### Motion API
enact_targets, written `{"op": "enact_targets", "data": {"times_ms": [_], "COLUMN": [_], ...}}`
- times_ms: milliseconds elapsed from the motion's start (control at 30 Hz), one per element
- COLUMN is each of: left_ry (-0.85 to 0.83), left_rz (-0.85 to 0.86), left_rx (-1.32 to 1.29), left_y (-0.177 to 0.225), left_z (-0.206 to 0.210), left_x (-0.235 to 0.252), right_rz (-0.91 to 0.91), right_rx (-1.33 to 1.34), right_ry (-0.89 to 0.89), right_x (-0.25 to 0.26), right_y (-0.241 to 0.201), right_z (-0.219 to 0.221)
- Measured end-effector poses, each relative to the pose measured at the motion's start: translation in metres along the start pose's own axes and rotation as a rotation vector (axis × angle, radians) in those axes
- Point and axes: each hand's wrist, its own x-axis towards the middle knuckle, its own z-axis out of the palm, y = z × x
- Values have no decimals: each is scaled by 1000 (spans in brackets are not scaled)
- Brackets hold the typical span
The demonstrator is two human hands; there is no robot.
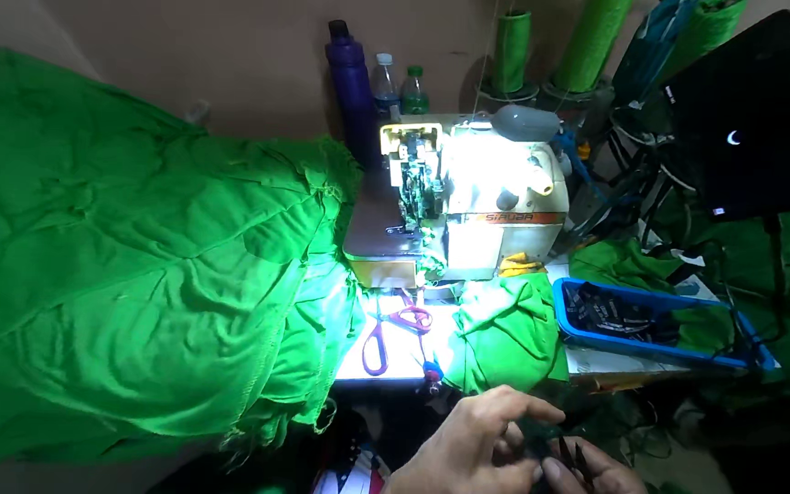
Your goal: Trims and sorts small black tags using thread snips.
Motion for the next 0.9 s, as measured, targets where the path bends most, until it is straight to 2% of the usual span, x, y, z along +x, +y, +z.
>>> {"op": "enact_targets", "data": {"times_ms": [133,333,400,533,900], "left_ry": [22,48,45,67,97], "left_rz": [-72,-227,-198,-263,-233], "left_rx": [-91,-303,-372,-473,-455], "left_y": [3,-2,-9,-8,-12], "left_z": [-5,-12,-14,-17,-16], "left_x": [-20,-46,-53,-60,-64], "right_rz": [5,-39,-66,-80,-77], "right_rx": [-39,-65,-74,-61,-47], "right_ry": [-26,26,-6,-39,-66], "right_x": [-3,13,17,24,29], "right_y": [-3,-1,1,3,7], "right_z": [14,15,17,23,28]}}
